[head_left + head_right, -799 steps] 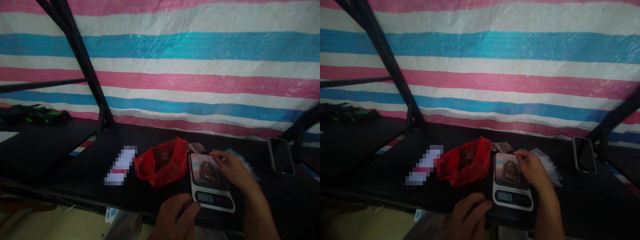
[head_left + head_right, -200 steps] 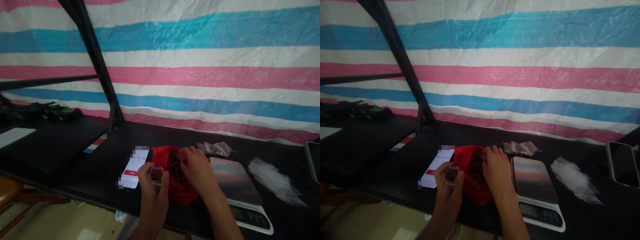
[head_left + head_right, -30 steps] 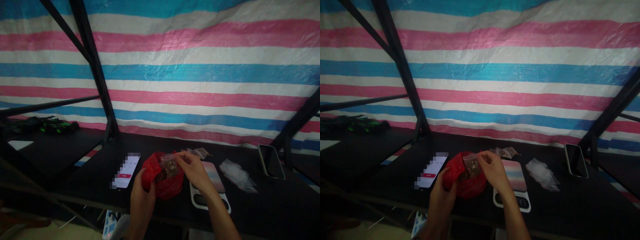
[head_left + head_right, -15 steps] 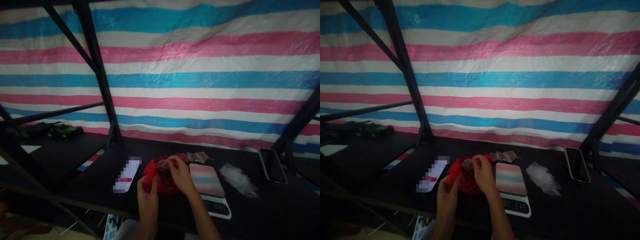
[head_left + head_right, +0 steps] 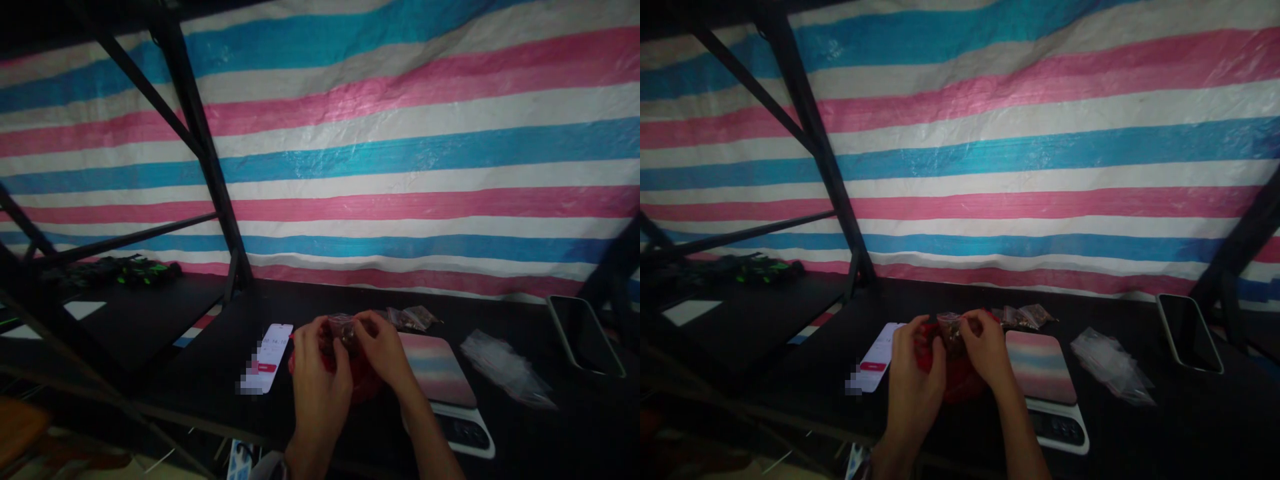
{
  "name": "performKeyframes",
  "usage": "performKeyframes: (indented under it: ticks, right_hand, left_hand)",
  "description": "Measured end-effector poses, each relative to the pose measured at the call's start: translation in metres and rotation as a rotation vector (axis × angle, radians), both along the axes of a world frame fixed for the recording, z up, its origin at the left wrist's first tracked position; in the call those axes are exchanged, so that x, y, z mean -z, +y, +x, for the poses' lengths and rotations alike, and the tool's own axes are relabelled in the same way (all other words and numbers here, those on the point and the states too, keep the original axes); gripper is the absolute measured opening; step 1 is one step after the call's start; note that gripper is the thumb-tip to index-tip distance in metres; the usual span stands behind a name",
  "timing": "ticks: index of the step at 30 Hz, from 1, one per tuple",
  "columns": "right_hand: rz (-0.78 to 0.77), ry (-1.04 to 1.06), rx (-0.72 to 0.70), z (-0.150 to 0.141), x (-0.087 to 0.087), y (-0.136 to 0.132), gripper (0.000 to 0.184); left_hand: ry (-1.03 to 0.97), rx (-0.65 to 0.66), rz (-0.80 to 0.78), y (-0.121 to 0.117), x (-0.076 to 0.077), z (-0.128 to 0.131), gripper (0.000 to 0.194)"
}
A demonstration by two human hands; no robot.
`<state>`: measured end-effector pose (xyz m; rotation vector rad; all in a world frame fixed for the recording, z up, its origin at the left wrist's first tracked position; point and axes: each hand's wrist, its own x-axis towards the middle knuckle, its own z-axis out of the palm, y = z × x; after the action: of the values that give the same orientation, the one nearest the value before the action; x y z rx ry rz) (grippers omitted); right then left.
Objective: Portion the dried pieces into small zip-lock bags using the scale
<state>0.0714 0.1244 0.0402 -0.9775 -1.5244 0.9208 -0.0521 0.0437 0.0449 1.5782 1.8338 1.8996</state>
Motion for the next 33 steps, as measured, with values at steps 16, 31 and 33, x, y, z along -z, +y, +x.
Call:
performKeyframes:
  ticks: [16,31,33]
  right_hand:
    - [0.064,-0.036,-0.015,0.004,-0.002,-0.014,0.021]
    - [-0.053,0.127,-0.017,0.005,-0.003,-0.025,0.024]
    - [-0.058,0.128,-0.052,0.004,-0.003,-0.025,0.025]
  left_hand:
    - [-0.317,0.213,0.035,0.027,0.031,-0.022,0.026]
    - [-0.428,0.257,-0.049,0.023,0.034,-0.01,0.03]
    - [-0.434,0.272,-0.056,0.024,0.035,-0.01,0.031]
